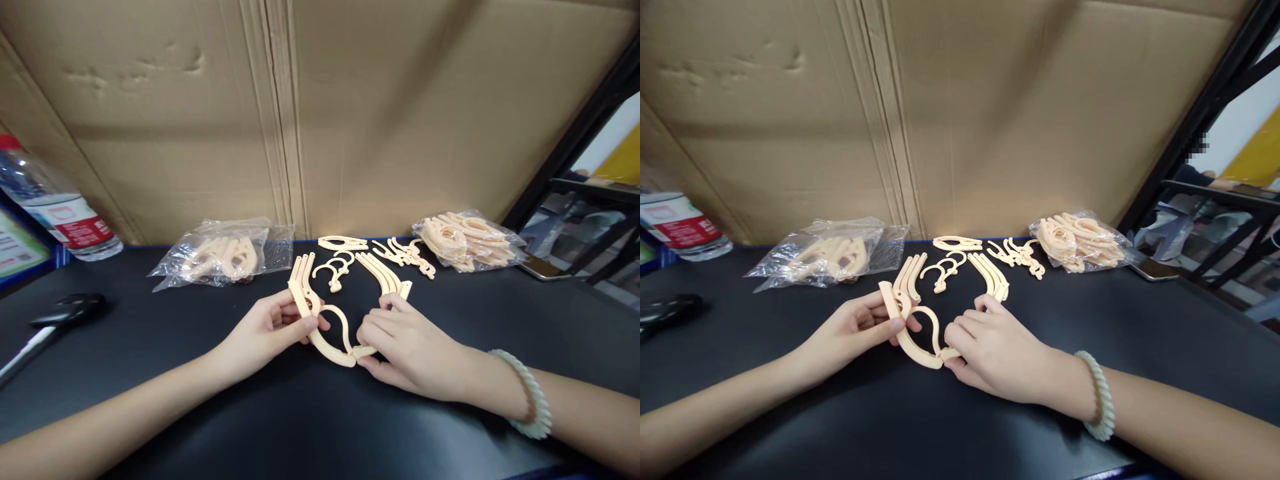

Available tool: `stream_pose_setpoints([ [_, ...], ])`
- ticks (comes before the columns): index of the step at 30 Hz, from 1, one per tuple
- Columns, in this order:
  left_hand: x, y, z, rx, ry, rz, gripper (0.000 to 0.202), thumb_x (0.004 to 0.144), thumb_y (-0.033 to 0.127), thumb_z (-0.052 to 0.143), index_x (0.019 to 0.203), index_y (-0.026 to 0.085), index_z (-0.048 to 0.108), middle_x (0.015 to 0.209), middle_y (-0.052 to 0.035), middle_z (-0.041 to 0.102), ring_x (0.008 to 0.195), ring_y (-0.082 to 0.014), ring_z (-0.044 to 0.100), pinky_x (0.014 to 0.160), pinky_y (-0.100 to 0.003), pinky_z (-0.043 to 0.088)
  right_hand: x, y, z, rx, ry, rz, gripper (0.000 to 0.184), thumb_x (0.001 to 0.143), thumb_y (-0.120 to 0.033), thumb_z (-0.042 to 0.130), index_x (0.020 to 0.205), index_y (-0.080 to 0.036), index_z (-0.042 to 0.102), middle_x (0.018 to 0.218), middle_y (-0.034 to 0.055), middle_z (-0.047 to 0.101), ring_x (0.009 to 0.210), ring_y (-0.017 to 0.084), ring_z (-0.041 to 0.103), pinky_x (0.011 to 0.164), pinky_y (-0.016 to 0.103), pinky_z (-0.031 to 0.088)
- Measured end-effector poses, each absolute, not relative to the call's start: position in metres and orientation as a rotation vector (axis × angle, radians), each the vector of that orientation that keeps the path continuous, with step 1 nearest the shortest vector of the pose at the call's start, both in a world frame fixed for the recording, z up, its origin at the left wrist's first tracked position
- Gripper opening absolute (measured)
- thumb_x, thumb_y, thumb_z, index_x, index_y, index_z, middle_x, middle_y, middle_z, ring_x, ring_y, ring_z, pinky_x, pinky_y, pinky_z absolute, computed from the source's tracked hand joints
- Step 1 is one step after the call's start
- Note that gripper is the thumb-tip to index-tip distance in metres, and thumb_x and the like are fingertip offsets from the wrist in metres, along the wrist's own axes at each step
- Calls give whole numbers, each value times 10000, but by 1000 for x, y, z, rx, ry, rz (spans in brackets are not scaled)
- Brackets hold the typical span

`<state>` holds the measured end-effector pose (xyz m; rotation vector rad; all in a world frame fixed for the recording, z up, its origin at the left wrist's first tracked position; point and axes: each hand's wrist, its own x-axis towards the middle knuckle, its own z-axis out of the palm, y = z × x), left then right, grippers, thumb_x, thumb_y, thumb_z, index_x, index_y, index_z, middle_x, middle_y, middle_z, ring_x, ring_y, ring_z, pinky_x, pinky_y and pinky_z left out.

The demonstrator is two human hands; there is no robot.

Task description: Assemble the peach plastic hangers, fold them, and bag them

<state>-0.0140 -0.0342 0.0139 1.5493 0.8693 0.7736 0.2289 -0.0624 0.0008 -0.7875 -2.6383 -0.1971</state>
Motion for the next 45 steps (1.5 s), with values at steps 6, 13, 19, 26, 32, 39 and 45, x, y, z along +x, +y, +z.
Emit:
stream_pose_setpoints([
  [6, -14, -35, 14, 1515, 857, 743, 249, 830, 337, 699, 951, 129, 634, 802, -30, 739, 646, -129, 659, 625, -243, 537, 230, -63, 1, -808, -2696, -303, 192, 976, -183, 415, 821, -177, 529, 735, -14, 573, 653, 138, 468, 827, 345, 274],
  [13, -14, -34, 15, 1521, 913, 695, 280, 830, 399, 686, 856, 122, 661, 720, -29, 737, 599, -133, 669, 590, -228, 528, 224, -71, 8, -630, -2612, -631, 278, 942, -54, 381, 777, -180, 566, 668, -18, 571, 621, 133, 440, 796, 351, 290],
  [19, -17, -31, 14, 1528, 989, 700, 366, 867, 498, 608, 857, 134, 634, 611, -5, 706, 551, -131, 645, 562, -223, 505, 230, -72, 14, -491, -2477, -698, 217, 942, -109, 478, 764, -206, 557, 668, -40, 612, 605, 122, 458, 749, 339, 318],
  [26, -17, -30, 14, 1551, 946, 713, 314, 885, 447, 609, 892, 136, 645, 688, -18, 738, 594, -126, 664, 570, -204, 503, 272, -41, 32, -894, -2184, -568, 125, 925, -147, 550, 1016, -226, 585, 908, 32, 679, 918, 196, 604, 1025, 474, 309],
  [32, -19, -31, 13, 1561, 926, 722, 278, 896, 415, 605, 904, 141, 645, 710, -17, 743, 609, -124, 669, 577, -200, 508, 287, -27, 39, -1012, -2158, -523, 146, 896, -103, 525, 943, -219, 601, 1013, 72, 666, 1008, 257, 569, 912, 451, 428],
  [39, -18, -32, 15, 1590, 936, 719, 284, 890, 427, 599, 888, 146, 642, 712, -23, 739, 609, -136, 666, 582, -222, 511, 295, -16, 17, -1347, -2556, 11, 402, 734, 65, 433, 977, -185, 633, 985, 78, 644, 921, 233, 590, 814, 395, 488],
  [45, -18, -32, 15, 1604, 938, 716, 288, 881, 435, 601, 861, 150, 636, 702, -25, 732, 603, -149, 661, 586, -245, 512, 296, -16, 18, -1351, -2486, 73, 348, 792, -2, 433, 1011, -171, 644, 958, 86, 644, 919, 219, 604, 824, 371, 503],
])
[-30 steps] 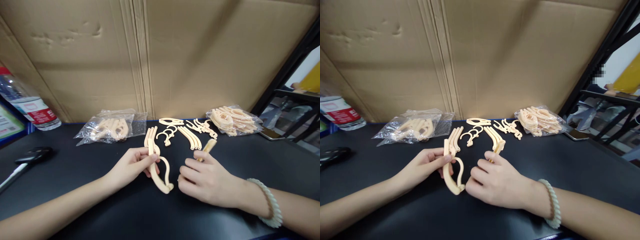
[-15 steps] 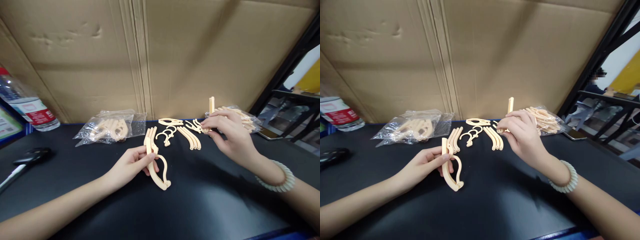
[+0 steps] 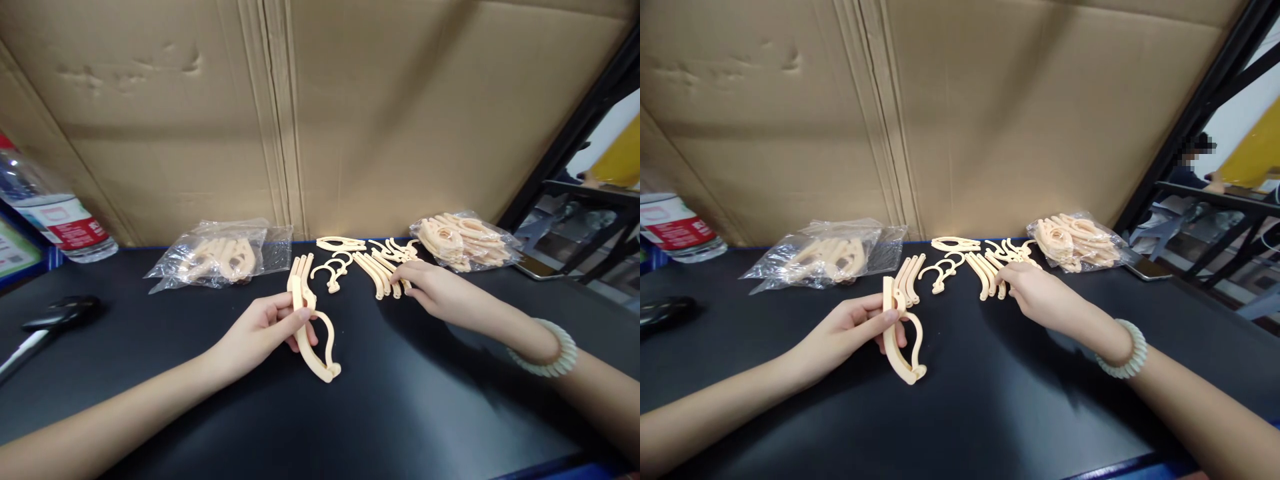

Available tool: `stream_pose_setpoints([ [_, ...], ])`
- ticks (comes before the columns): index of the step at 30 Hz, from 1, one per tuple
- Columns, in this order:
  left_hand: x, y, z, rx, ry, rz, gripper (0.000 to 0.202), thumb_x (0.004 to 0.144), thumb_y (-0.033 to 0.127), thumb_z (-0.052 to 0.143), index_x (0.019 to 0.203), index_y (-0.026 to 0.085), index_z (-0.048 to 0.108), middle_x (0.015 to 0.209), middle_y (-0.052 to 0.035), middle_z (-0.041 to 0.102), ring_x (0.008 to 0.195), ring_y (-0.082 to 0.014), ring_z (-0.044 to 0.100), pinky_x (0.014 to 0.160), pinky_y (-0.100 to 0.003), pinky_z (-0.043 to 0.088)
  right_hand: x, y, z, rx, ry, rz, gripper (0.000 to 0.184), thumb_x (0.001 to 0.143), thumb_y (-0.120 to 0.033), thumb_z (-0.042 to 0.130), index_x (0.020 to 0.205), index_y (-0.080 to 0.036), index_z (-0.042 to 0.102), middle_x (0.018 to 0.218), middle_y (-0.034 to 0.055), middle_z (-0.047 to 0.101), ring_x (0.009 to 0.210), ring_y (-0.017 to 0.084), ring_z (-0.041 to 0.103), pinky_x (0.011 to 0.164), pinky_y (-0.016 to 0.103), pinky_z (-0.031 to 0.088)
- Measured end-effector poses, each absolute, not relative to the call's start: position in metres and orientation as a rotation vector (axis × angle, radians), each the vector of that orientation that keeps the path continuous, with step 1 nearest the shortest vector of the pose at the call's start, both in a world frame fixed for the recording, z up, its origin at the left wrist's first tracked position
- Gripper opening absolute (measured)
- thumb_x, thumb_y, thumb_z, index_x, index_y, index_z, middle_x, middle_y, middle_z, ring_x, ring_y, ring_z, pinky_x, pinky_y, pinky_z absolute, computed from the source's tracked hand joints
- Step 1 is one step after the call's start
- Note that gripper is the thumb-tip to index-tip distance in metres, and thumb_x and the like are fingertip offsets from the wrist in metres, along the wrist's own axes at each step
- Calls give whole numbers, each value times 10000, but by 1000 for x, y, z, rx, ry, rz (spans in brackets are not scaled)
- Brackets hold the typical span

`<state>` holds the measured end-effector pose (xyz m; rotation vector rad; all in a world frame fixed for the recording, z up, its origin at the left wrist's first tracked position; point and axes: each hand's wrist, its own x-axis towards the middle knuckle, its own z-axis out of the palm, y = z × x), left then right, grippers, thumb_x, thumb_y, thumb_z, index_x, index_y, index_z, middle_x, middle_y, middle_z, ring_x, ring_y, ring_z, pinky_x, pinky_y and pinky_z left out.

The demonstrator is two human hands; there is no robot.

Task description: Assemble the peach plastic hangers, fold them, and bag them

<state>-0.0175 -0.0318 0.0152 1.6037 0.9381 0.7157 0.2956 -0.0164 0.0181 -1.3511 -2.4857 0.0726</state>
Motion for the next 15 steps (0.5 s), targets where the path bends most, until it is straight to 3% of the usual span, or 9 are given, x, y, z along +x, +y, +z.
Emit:
stream_pose_setpoints([
  [9, -17, -33, 16, 1597, 939, 710, 287, 897, 438, 581, 884, 154, 625, 716, -25, 723, 623, -156, 656, 602, -258, 511, 291, -19, 15, -1300, -2407, -12, 294, 847, -65, 445, 1049, -161, 636, 982, 93, 672, 897, 216, 641, 811, 393, 537],
  [15, -18, -31, 14, 1624, 929, 718, 316, 916, 446, 550, 971, 145, 630, 750, -28, 718, 682, -162, 659, 618, -253, 507, 268, -36, 16, -1051, -2415, -109, 332, 902, -95, 455, 1203, -165, 577, 1208, 126, 615, 1162, 236, 558, 1003, 455, 474],
])
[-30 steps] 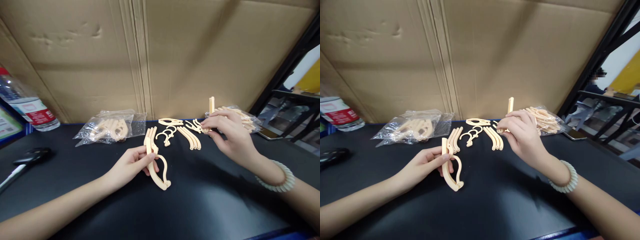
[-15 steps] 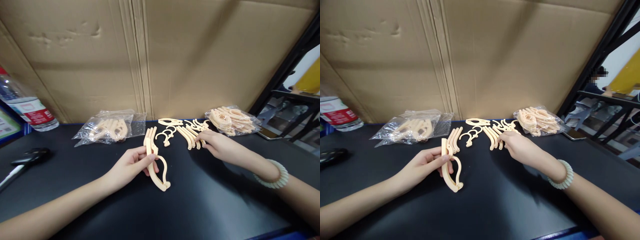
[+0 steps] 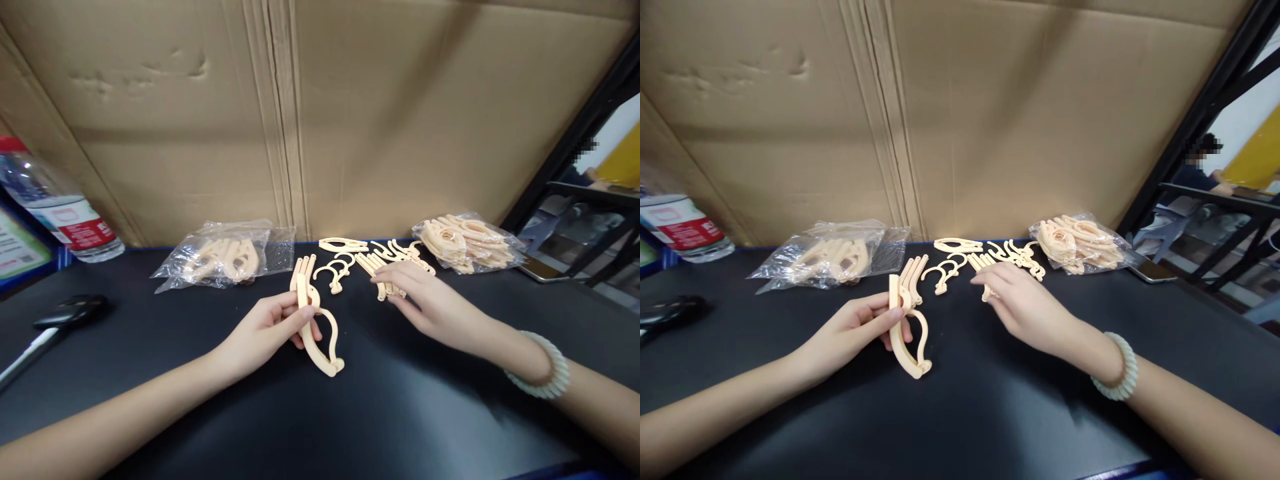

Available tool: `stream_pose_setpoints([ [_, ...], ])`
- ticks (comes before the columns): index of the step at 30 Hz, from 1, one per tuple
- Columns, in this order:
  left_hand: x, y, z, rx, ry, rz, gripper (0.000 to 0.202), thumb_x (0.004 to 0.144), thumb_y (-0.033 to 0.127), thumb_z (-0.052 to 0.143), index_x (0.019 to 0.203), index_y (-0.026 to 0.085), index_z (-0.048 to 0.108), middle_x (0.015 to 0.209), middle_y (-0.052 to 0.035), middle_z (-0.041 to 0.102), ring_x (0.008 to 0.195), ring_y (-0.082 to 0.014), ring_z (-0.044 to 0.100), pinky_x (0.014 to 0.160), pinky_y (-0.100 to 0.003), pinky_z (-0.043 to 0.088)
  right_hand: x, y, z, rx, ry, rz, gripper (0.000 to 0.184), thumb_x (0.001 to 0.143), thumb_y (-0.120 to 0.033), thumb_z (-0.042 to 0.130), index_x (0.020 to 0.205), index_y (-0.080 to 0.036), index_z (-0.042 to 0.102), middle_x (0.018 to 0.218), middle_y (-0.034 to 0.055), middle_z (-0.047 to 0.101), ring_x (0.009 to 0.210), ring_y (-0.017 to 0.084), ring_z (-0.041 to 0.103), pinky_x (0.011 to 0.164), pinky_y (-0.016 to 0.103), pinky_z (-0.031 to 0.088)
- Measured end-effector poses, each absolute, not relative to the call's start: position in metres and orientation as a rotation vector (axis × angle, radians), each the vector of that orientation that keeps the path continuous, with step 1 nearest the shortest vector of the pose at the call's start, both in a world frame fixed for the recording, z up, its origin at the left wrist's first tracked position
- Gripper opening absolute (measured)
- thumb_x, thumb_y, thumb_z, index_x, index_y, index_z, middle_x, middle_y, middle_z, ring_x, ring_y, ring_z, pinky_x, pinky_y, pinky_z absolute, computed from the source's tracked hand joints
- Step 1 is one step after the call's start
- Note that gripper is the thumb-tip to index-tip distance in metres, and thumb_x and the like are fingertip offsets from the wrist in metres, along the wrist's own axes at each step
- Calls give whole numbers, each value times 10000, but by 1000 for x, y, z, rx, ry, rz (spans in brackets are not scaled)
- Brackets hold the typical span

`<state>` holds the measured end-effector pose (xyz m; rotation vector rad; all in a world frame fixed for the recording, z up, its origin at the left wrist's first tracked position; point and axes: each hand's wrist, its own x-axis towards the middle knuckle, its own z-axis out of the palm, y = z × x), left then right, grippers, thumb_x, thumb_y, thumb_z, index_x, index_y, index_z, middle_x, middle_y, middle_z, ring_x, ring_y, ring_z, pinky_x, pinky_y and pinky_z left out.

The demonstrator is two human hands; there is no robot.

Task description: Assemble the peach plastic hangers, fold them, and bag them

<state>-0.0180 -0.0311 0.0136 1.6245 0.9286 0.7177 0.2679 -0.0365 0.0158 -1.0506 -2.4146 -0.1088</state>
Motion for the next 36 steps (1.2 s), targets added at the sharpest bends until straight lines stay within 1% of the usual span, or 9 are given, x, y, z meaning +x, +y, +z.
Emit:
stream_pose_setpoints([
  [4, -18, -31, 12, 1634, 917, 721, 303, 913, 436, 562, 951, 141, 620, 766, -27, 711, 695, -153, 652, 628, -243, 503, 244, -59, 15, -734, -2644, -141, 446, 905, -55, 432, 1327, -179, 511, 1399, 97, 531, 1369, 233, 376, 1124, 479, 354],
  [7, -16, -31, 13, 1649, 903, 714, 297, 909, 437, 562, 914, 144, 613, 742, -18, 687, 683, -147, 632, 630, -244, 503, 233, -72, 14, -630, -2813, -159, 520, 905, -31, 406, 1405, -166, 447, 1430, 90, 517, 1409, 246, 324, 1121, 503, 344],
  [15, -13, -32, 11, 1649, 887, 648, 335, 828, 385, 664, 1058, 158, 578, 848, -18, 652, 732, -163, 638, 743, -322, 544, 228, -72, 10, -675, -2788, -114, 423, 935, -108, 462, 1355, -135, 503, 1362, 102, 569, 1290, 234, 438, 1062, 425, 391],
  [17, -14, -32, 10, 1667, 887, 651, 310, 827, 376, 661, 1034, 160, 576, 845, -18, 645, 743, -167, 637, 760, -334, 544, 228, -72, 10, -679, -2754, -123, 379, 928, -108, 466, 1297, -131, 549, 1270, 117, 618, 1204, 240, 489, 1009, 429, 417],
  [21, -13, -31, 9, 1673, 905, 704, 248, 852, 387, 616, 966, 176, 555, 769, 13, 586, 706, -150, 591, 661, -281, 527, 231, -71, 10, -696, -2706, -105, 307, 951, -143, 449, 1219, -135, 598, 1046, 108, 676, 1040, 241, 551, 927, 443, 451],
  [25, -14, -31, 9, 1722, 906, 695, 239, 908, 413, 537, 923, 174, 535, 771, 7, 565, 703, -147, 560, 627, -257, 505, 233, -71, 11, -754, -2601, 166, 287, 961, -189, 465, 1211, -160, 602, 1153, 118, 621, 1032, 209, 563, 908, 385, 487],
  [28, -14, -33, 9, 1765, 907, 680, 260, 926, 426, 507, 923, 171, 557, 782, 3, 561, 698, -146, 542, 636, -253, 499, 233, -72, 14, -829, -2435, 453, 318, 964, -240, 495, 1274, -223, 565, 1317, 114, 532, 1208, 202, 515, 1017, 385, 451],
  [31, -14, -35, 8, 1799, 904, 659, 278, 932, 429, 502, 997, 173, 592, 834, -6, 586, 689, -143, 520, 639, -245, 490, 233, -73, 17, -908, -2282, 760, 415, 960, -321, 527, 1372, -299, 480, 1499, 98, 379, 1384, 228, 373, 1080, 429, 408],
  [36, -13, -36, 9, 1853, 939, 642, 382, 934, 438, 495, 1213, 197, 598, 809, 6, 592, 653, -144, 490, 599, -230, 463, 233, -67, 14, -795, -2084, 1228, 507, 975, -380, 499, 1460, -332, 360, 1587, 90, 252, 1442, 238, 285, 1097, 489, 377],
])
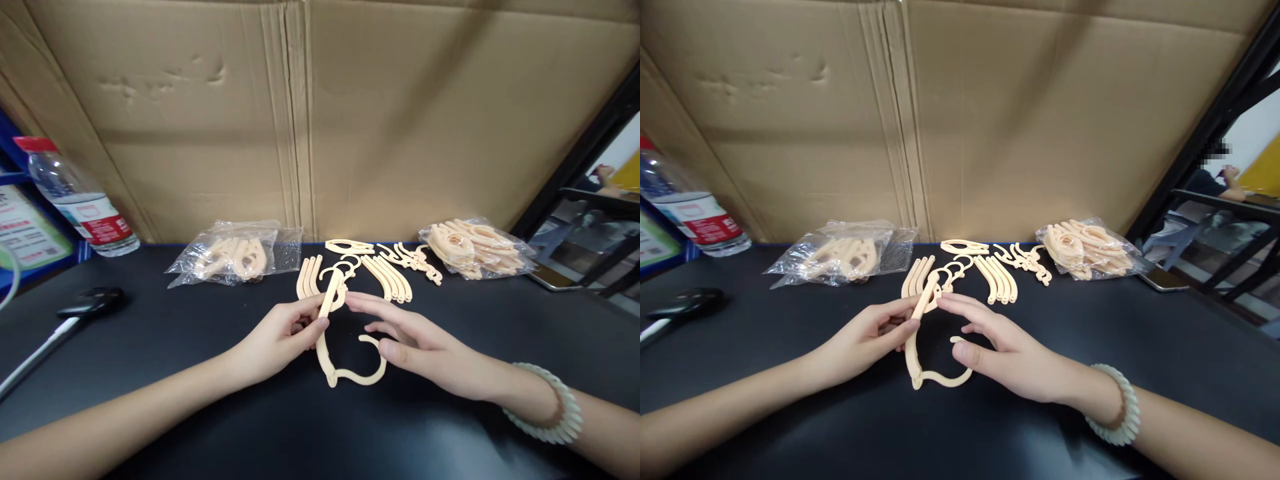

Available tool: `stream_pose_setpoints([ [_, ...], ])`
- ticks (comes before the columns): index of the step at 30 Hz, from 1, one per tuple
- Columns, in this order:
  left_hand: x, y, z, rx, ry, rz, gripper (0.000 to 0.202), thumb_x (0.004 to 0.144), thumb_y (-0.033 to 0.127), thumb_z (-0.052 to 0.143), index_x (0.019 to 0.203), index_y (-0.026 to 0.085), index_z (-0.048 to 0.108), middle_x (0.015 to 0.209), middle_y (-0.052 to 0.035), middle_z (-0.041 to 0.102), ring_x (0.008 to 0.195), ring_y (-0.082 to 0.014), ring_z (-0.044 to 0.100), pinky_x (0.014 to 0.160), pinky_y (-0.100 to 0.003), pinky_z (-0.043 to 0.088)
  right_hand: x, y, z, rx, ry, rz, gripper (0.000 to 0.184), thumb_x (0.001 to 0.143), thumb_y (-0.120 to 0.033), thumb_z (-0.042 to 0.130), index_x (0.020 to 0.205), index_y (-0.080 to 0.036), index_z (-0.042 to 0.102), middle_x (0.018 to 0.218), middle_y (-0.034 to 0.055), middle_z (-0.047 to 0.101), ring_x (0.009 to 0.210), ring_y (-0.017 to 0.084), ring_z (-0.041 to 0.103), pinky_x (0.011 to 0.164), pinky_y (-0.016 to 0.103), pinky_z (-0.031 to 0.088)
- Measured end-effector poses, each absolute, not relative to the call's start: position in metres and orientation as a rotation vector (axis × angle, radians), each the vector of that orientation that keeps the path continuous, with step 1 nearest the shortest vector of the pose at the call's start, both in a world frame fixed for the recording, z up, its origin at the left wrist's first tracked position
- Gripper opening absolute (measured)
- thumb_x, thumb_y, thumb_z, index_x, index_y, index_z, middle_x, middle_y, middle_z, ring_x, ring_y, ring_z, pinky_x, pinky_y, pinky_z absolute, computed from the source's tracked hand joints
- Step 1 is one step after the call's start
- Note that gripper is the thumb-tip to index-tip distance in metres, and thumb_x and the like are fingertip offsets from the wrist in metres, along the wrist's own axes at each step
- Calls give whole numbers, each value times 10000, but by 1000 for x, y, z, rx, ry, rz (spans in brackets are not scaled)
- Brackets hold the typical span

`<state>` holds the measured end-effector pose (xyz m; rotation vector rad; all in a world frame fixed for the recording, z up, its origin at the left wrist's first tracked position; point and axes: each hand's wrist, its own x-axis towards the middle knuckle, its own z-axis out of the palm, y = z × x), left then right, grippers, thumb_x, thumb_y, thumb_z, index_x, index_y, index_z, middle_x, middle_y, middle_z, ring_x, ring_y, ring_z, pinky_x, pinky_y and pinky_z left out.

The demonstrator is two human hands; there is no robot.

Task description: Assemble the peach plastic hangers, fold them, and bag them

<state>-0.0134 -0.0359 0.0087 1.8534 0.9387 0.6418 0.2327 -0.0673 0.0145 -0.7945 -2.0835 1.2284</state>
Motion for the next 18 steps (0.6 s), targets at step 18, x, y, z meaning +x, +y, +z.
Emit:
stream_pose_setpoints([
  [18, -16, -43, 6, 2315, 1070, 755, 391, 976, 273, 407, 1343, 169, 493, 808, -2, 586, 658, -137, 537, 632, -230, 460, 231, -56, 9, -935, -1387, 1448, 331, 862, -392, 663, 1112, -178, 630, 990, 79, 678, 914, 183, 667, 834, 339, 545],
])
